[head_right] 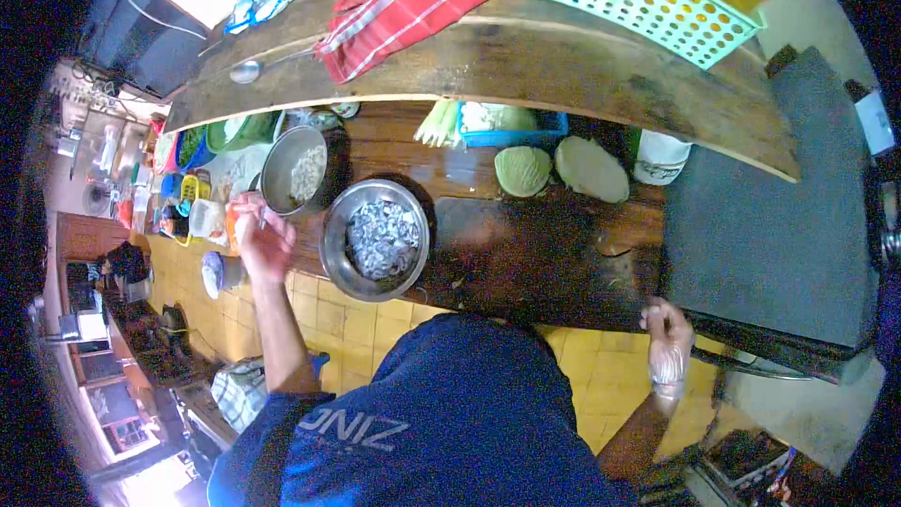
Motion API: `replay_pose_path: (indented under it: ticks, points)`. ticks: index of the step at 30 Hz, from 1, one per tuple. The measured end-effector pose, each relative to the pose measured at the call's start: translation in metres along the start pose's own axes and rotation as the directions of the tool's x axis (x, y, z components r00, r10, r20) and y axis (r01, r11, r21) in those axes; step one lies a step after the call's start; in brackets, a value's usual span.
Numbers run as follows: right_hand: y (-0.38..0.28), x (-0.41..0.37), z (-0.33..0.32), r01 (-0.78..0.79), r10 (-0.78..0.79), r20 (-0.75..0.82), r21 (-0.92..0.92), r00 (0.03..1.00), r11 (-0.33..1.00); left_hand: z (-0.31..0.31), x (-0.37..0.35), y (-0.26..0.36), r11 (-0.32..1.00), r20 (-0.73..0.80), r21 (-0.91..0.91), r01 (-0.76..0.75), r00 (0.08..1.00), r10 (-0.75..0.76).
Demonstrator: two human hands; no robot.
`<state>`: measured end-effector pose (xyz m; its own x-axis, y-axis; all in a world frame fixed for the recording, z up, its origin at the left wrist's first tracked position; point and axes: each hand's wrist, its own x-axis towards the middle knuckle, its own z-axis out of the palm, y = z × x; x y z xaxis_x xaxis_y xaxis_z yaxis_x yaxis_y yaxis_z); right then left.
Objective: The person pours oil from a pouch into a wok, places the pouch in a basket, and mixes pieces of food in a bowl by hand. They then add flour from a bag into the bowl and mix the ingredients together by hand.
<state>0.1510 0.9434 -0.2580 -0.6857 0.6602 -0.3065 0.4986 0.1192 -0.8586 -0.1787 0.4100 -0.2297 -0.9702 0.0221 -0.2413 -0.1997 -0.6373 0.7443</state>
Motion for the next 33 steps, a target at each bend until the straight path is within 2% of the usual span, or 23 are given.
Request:
replay_pose_path:
  ticks: [2, 3, 4, 6, 9, 10, 11, 12, 14, 15, 16, 18, 20, 22, 24, 25, 27, 28, 29, 30, 31, 32, 33]
  points:
    - [-0.033, 0.016, 0.003, 0.215, -0.214, 0.019, -0.061, 0.977, 0.975, -0.059, -0.007, -0.035, 0.987, -0.116, 0.152, 0.059, 0.992, -0.041]
    - [-0.034, 0.039, 0.001, 0.301, -0.302, 0.011, -0.122, 0.953, 0.946, -0.066, -0.021, -0.044, 0.957, -0.201, 0.284, 0.059, 0.980, -0.001]
    - [-0.088, 0.037, 0.007, 0.383, -0.395, 0.015, -0.274, 0.919, 0.882, -0.073, -0.037, -0.055, 0.908, -0.291, 0.411, 0.076, 0.955, 0.052]
    - [-0.119, 0.060, 0.010, 0.531, -0.545, 0.019, -0.255, 0.838, 0.808, -0.092, -0.057, -0.068, 0.916, -0.297, 0.397, 0.057, 0.952, 0.070]
    - [-0.184, 0.057, 0.023, 0.700, -0.700, 0.022, -0.044, 0.714, 0.713, -0.111, -0.082, -0.091, 0.896, -0.476, 0.415, 0.161, 0.877, 0.063]
    - [-0.199, 0.044, 0.034, 0.727, -0.727, 0.000, 0.035, 0.686, 0.686, -0.133, -0.092, -0.095, 0.886, -0.473, 0.414, 0.209, 0.881, 0.013]
    - [-0.210, 0.032, 0.047, 0.712, -0.716, -0.019, 0.121, 0.698, 0.691, -0.134, -0.105, -0.104, 0.876, -0.539, 0.443, 0.192, 0.837, 0.089]
    - [-0.215, 0.022, 0.062, 0.693, -0.700, -0.047, 0.201, 0.713, 0.692, -0.156, -0.107, -0.111, 0.877, -0.569, 0.403, 0.261, 0.822, 0.017]
    - [-0.209, 0.011, 0.095, 0.703, -0.716, 0.006, 0.191, 0.698, 0.686, -0.176, -0.108, -0.127, 0.902, -0.572, 0.367, 0.228, 0.820, 0.026]
    - [-0.198, 0.010, 0.110, 0.617, -0.642, 0.175, 0.179, 0.747, 0.767, -0.189, -0.112, -0.135, 0.907, -0.587, 0.355, 0.225, 0.809, 0.029]
    - [-0.187, 0.011, 0.126, 0.532, -0.545, 0.327, 0.138, 0.772, 0.836, -0.201, -0.111, -0.144, 0.898, -0.543, 0.336, 0.284, 0.838, -0.062]
    - [-0.157, 0.013, 0.173, 0.422, -0.323, 0.540, -0.067, 0.777, 0.904, -0.202, -0.107, -0.151, 0.863, -0.485, 0.322, 0.390, 0.851, -0.204]
    - [-0.109, 0.024, 0.224, 0.435, -0.264, 0.688, -0.084, 0.676, 0.896, -0.189, -0.099, -0.158, 0.810, -0.485, 0.342, 0.477, 0.828, -0.282]
    - [-0.057, 0.036, 0.286, 0.299, -0.157, 0.690, -0.090, 0.706, 0.950, -0.179, -0.089, -0.159, 0.781, -0.490, 0.350, 0.517, 0.812, -0.317]
    - [-0.037, 0.036, 0.344, 0.193, -0.076, 0.620, -0.123, 0.781, 0.973, -0.163, -0.078, -0.146, 0.751, -0.300, 0.384, 0.538, 0.842, -0.449]
    - [-0.036, 0.032, 0.372, 0.173, -0.069, 0.573, -0.130, 0.817, 0.976, -0.163, -0.070, -0.145, 0.756, -0.300, 0.370, 0.539, 0.840, -0.452]
    - [-0.024, 0.043, 0.414, 0.158, -0.059, 0.522, -0.148, 0.851, 0.976, -0.166, -0.056, -0.145, 0.748, -0.249, 0.228, 0.624, 0.780, -0.574]
    - [-0.010, 0.055, 0.433, 0.359, -0.168, 0.480, -0.341, 0.861, 0.869, -0.204, -0.042, -0.182, 0.728, -0.054, 0.468, 0.502, 0.838, -0.543]
    - [-0.002, 0.059, 0.440, 0.509, -0.278, 0.460, -0.519, 0.843, 0.686, -0.241, -0.027, -0.219, 0.698, 0.153, 0.660, 0.277, 0.860, -0.486]
    - [-0.004, 0.055, 0.439, 0.507, -0.273, 0.460, -0.526, 0.845, 0.683, -0.278, -0.013, -0.254, 0.669, 0.344, 0.743, 0.022, 0.845, -0.410]
    - [-0.011, 0.052, 0.438, 0.502, -0.254, 0.492, -0.477, 0.833, 0.722, -0.244, -0.027, -0.216, 0.747, 0.180, 0.606, 0.274, 0.868, -0.464]
    - [-0.022, 0.049, 0.437, 0.498, -0.242, 0.528, -0.421, 0.814, 0.758, -0.204, -0.044, -0.171, 0.811, 0.004, 0.345, 0.472, 0.864, -0.504]
    - [-0.062, 0.023, 0.428, 0.449, -0.140, 0.591, -0.415, 0.794, 0.791, -0.161, -0.062, -0.122, 0.838, -0.166, 0.058, 0.542, 0.833, -0.527]
